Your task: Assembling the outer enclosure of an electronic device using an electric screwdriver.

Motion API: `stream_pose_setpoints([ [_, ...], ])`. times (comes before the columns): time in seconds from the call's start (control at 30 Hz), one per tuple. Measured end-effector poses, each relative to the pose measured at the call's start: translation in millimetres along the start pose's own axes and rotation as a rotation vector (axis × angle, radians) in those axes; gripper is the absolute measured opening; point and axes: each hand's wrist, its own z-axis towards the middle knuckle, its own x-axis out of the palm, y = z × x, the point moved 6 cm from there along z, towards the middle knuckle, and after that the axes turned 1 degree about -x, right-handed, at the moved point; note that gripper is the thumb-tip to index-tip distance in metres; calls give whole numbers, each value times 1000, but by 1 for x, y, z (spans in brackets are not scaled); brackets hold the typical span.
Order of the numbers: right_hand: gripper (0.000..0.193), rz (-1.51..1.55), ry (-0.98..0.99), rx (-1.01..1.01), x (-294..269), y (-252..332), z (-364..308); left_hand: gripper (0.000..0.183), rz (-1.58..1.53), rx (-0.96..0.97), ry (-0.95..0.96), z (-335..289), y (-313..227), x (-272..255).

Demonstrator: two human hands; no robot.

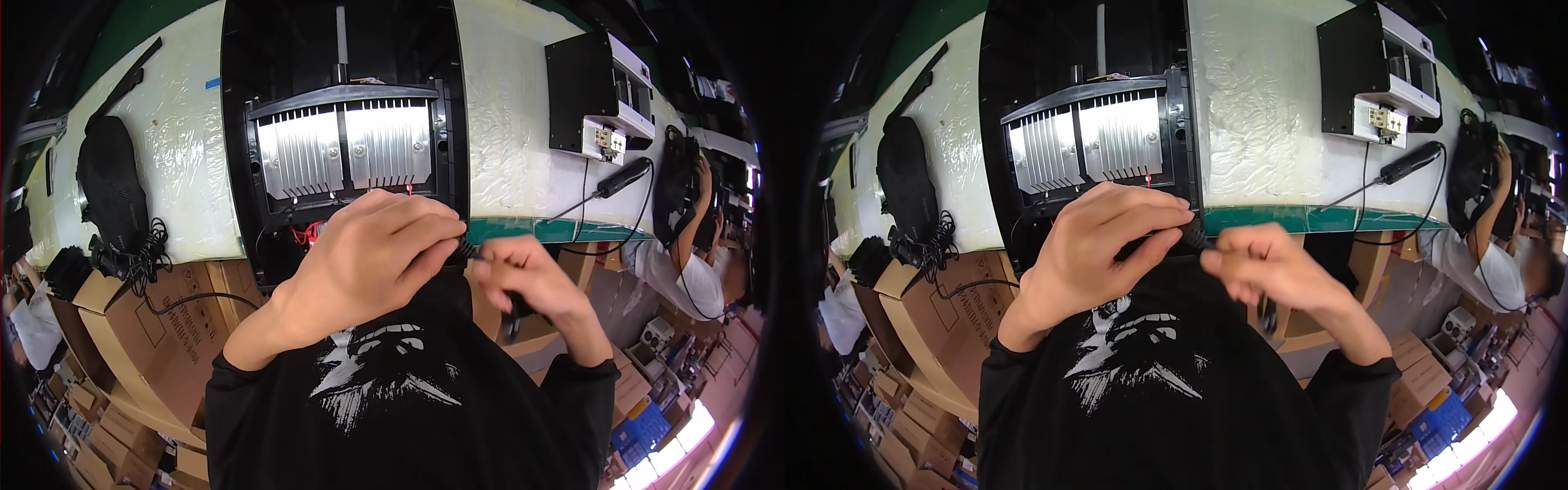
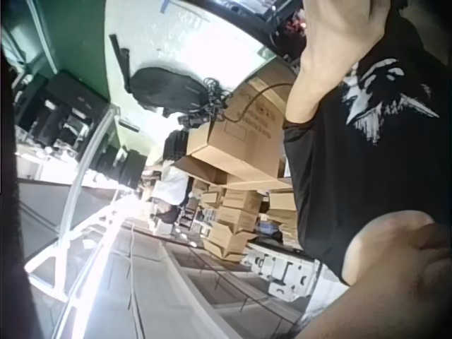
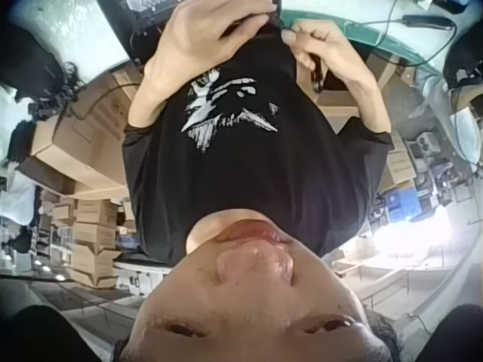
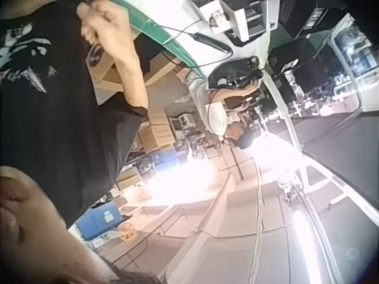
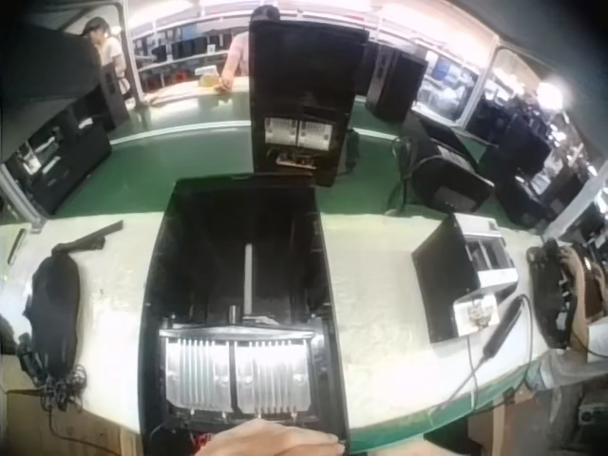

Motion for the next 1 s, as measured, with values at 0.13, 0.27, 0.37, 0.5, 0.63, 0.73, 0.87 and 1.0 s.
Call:
stream_pose_setpoints([
  [0.13, 38, -65, -179, -144, -21, -2, 4, 19, 109, 67, 5, -1, 1, -1],
  [0.27, 39, -28, -110, -171, -14, -2, 8, 18, 80, 70, 61, 0, 0, -1],
  [0.37, 25, -212, -277, -220, -19, 12, 9, 17, 126, 48, 18, -3, 1, -2],
  [0.5, 25, -393, -326, -287, -15, 29, 7, 15, 127, -44, 21, -5, 4, 2],
  [0.63, 39, -287, -263, -147, -22, 19, 13, 17, 98, -41, 9, -6, 2, 6],
  [0.73, 45, -169, -228, -80, -22, 14, 19, 19, 107, -40, 23, -8, 5, 9],
  [0.87, 42, -189, -196, -32, -28, 13, 20, 20, 98, -47, 67, -6, 9, 11],
  [1.0, 43, -84, -144, -1, -31, 3, 27, 18, 159, -49, 104, -6, 7, 14],
])
